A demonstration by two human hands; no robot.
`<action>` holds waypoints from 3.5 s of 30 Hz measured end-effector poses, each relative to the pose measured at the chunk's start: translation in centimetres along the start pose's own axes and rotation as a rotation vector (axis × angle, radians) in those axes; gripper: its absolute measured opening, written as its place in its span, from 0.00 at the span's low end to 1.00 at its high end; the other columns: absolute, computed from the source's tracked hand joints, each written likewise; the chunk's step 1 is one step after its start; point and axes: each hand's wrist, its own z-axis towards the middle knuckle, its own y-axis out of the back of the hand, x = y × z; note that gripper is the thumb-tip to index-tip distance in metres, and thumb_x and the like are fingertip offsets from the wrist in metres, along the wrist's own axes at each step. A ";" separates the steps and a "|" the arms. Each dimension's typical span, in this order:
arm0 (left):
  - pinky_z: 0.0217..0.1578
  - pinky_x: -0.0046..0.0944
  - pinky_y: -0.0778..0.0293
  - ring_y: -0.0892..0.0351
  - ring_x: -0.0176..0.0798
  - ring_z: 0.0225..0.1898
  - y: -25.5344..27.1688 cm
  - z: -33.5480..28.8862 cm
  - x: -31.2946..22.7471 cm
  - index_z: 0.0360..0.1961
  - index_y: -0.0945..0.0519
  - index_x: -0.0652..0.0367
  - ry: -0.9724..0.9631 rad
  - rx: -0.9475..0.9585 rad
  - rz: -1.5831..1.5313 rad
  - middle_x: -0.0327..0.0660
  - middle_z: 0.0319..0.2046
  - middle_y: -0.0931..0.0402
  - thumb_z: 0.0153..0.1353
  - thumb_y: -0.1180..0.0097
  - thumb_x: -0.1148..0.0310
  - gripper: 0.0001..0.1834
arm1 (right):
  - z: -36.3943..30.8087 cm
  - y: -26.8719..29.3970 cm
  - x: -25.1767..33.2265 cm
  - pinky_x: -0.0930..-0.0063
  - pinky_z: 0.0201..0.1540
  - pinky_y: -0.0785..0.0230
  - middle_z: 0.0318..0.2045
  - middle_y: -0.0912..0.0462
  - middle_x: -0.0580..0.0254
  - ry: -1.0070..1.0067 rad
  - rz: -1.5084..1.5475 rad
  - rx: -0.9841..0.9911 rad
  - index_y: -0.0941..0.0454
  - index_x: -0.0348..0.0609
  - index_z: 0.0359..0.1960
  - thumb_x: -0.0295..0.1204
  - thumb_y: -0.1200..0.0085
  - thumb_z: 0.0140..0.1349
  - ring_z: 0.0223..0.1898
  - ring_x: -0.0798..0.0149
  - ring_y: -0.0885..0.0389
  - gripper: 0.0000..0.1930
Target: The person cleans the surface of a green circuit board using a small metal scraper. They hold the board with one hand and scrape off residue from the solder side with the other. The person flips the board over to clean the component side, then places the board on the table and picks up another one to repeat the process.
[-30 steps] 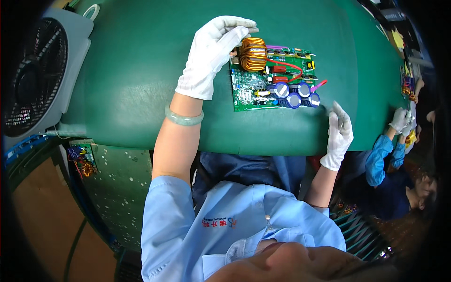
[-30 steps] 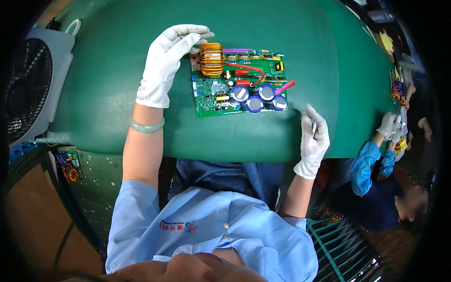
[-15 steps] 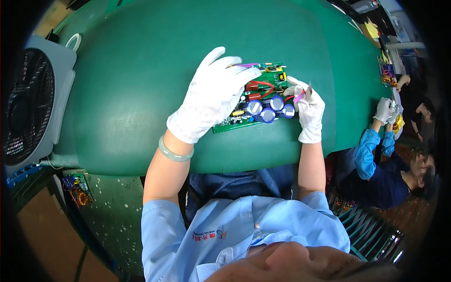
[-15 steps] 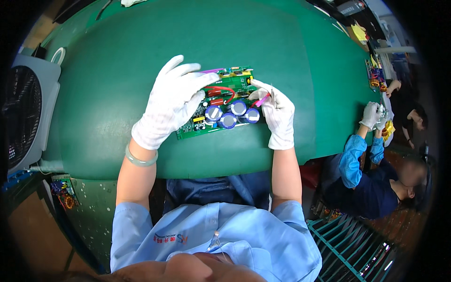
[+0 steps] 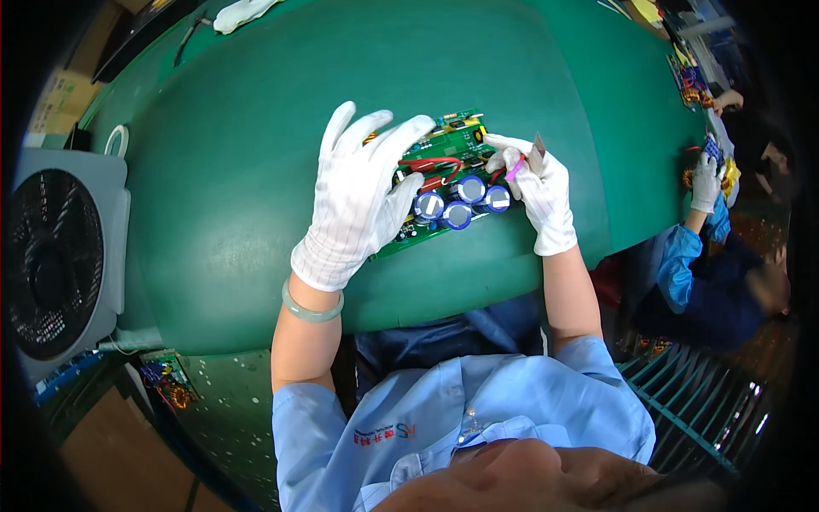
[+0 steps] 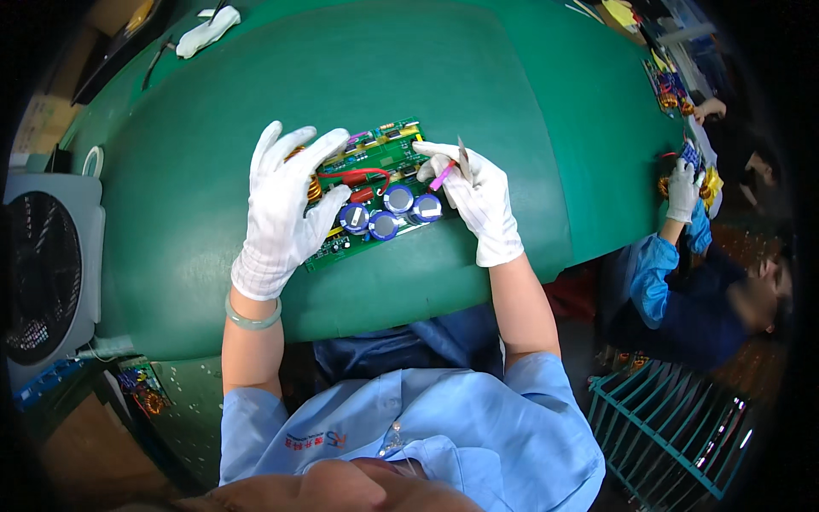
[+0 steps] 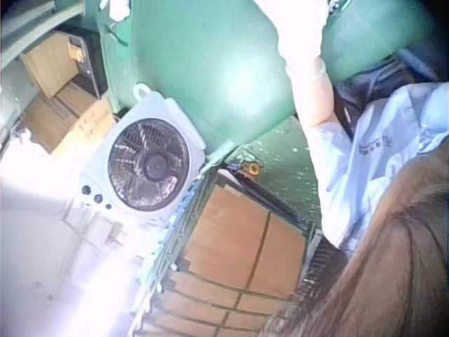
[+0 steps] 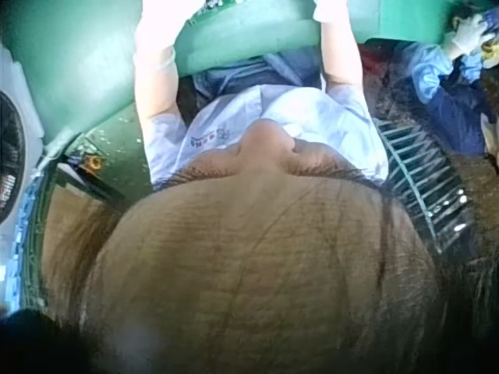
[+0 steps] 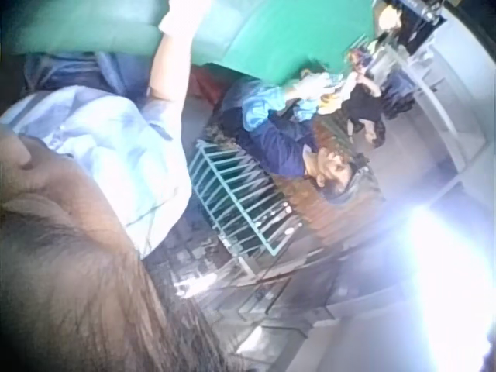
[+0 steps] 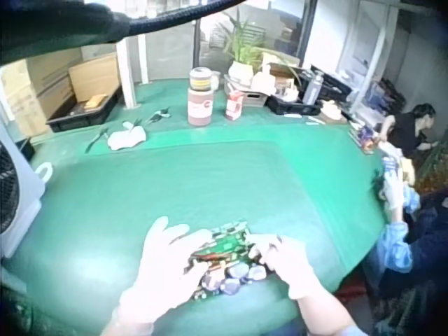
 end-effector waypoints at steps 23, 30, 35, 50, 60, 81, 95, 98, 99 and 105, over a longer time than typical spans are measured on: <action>0.27 0.31 0.25 0.21 0.39 0.21 0.8 -2.0 -2.0 0.47 0.24 0.75 0.623 0.232 -1.310 0.67 0.44 0.19 0.69 0.52 0.74 0.13 | 0.6 -0.1 -2.2 0.76 0.52 0.25 0.42 0.16 0.61 0.115 0.192 -0.022 0.20 0.35 0.55 0.17 0.49 0.69 0.45 0.72 0.19 0.15; 0.63 0.57 0.29 0.33 0.70 0.65 -0.4 -2.8 -2.9 0.52 0.22 0.71 0.472 0.439 -1.523 0.71 0.65 0.37 0.65 0.47 0.80 0.15 | 0.4 0.2 -1.8 0.78 0.50 0.26 0.44 0.15 0.62 0.086 0.231 0.019 0.19 0.36 0.55 0.16 0.50 0.67 0.42 0.75 0.20 0.16; 0.50 0.46 0.20 0.19 0.56 0.52 -0.5 -3.1 -1.3 0.45 0.21 0.70 0.337 0.403 -1.438 0.60 0.50 0.21 0.66 0.44 0.75 0.09 | 0.6 0.4 -1.8 0.74 0.49 0.25 0.37 0.16 0.62 0.176 0.286 0.066 0.19 0.35 0.54 0.14 0.49 0.66 0.39 0.71 0.19 0.16; 0.45 0.35 0.23 0.18 0.39 0.45 1.8 -2.8 1.1 0.42 0.19 0.65 0.174 0.181 -0.837 0.46 0.45 0.20 0.73 0.49 0.64 0.14 | -0.2 0.8 -0.1 0.85 0.24 0.45 0.33 0.17 0.62 -0.029 0.330 -0.033 0.18 0.32 0.41 0.28 0.51 0.61 0.24 0.78 0.30 0.13; 0.47 0.38 0.23 0.18 0.41 0.44 2.3 -2.7 1.0 0.42 0.19 0.65 0.206 0.188 -0.855 0.46 0.42 0.19 0.73 0.48 0.61 0.16 | -0.4 1.5 0.2 0.83 0.20 0.51 0.23 0.23 0.63 -0.061 0.337 0.005 0.18 0.30 0.40 0.28 0.49 0.60 0.18 0.78 0.37 0.13; 0.58 0.46 0.29 0.27 0.50 0.55 2.1 -1.1 3.1 0.57 0.21 0.53 0.085 0.198 -0.062 0.47 0.57 0.25 0.48 0.26 0.49 0.36 | 0.4 2.1 0.0 0.83 0.17 0.51 0.32 0.16 0.50 0.013 0.495 0.007 0.21 0.24 0.49 0.29 0.52 0.65 0.13 0.78 0.40 0.19; 0.51 0.46 0.27 0.25 0.53 0.47 1.5 -1.5 4.9 0.53 0.22 0.54 0.215 0.301 -0.155 0.44 0.46 0.20 0.45 0.27 0.48 0.36 | 4.5 3.4 7.1 0.68 0.48 0.26 0.39 0.15 0.54 -0.074 -0.359 0.685 0.15 0.31 0.44 0.23 0.29 0.50 0.46 0.64 0.18 0.18; 0.51 0.46 0.27 0.25 0.53 0.47 1.7 -1.0 4.4 0.53 0.22 0.54 0.253 0.353 -0.153 0.44 0.46 0.20 0.46 0.27 0.48 0.36 | 4.8 5.0 3.6 0.72 0.36 0.25 0.32 0.17 0.47 -0.037 0.081 0.558 0.15 0.30 0.35 0.25 0.31 0.52 0.30 0.63 0.18 0.11; 0.52 0.47 0.27 0.25 0.53 0.47 1.7 -1.0 4.3 0.53 0.22 0.54 0.254 0.353 -0.172 0.45 0.46 0.20 0.46 0.27 0.49 0.35 | 4.8 5.2 2.9 0.74 0.33 0.27 0.32 0.17 0.47 -0.002 0.153 0.560 0.15 0.31 0.34 0.26 0.31 0.52 0.29 0.64 0.19 0.11; 0.49 0.45 0.24 0.24 0.52 0.46 1.5 -1.3 4.4 0.54 0.22 0.54 0.132 0.204 -0.173 0.44 0.48 0.20 0.44 0.23 0.56 0.35 | 6.0 5.7 0.2 0.83 0.17 0.45 0.30 0.18 0.49 0.028 0.373 0.580 0.16 0.31 0.35 0.31 0.33 0.56 0.19 0.75 0.29 0.13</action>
